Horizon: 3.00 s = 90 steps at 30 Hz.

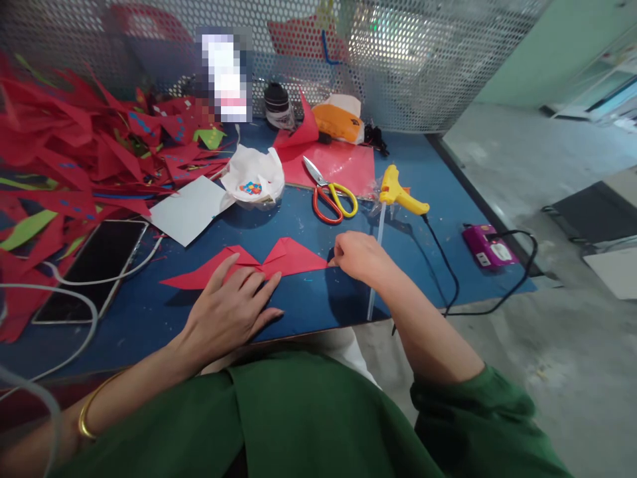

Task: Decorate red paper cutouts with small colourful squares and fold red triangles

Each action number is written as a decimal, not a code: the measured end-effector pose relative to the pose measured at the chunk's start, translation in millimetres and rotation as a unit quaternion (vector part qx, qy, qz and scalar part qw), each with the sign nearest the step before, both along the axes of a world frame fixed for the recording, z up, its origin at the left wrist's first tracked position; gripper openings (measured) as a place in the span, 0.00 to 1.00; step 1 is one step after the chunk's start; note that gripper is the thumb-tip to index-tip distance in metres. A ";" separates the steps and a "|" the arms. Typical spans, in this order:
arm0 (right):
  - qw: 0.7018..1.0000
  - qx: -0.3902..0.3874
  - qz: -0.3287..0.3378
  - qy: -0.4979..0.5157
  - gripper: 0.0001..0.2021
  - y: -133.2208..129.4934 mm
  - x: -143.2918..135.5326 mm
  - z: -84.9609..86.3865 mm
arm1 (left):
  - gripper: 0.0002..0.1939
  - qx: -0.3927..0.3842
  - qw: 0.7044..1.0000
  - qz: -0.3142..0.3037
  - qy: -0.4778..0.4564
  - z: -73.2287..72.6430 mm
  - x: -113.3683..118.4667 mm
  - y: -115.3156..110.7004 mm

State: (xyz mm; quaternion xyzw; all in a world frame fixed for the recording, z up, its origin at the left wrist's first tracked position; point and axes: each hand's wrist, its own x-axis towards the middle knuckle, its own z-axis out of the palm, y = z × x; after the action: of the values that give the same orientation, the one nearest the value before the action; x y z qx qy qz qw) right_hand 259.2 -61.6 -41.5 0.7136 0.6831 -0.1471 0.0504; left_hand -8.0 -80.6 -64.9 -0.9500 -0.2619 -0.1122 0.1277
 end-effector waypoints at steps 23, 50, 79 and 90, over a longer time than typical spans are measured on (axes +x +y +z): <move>0.924 0.345 0.161 -0.020 0.26 -80.3 -90.0 -42.1 | 0.24 -0.016 1.000 -0.002 0.007 -2.2 -0.1 -0.9; 0.921 0.310 0.227 0.065 0.19 -69.8 -105.0 -46.0 | 0.08 -0.220 0.941 0.174 -0.189 0.5 -28.6 18.3; 0.928 0.275 0.250 -0.022 0.26 -75.3 -120.6 -40.3 | 0.05 -0.237 0.952 0.104 -0.165 3.7 -61.6 27.8; 0.924 0.250 0.285 0.044 0.24 -66.3 -124.7 -38.3 | 0.10 -0.159 0.984 0.001 -0.086 6.3 -70.9 33.3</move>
State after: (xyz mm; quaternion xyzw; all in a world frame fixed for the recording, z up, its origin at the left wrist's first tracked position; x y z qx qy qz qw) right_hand 134.5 -127.9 -79.8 0.4714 0.8735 0.0180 -0.1202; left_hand -79.0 -47.3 -58.6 -0.9449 -0.2870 -0.1502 -0.0479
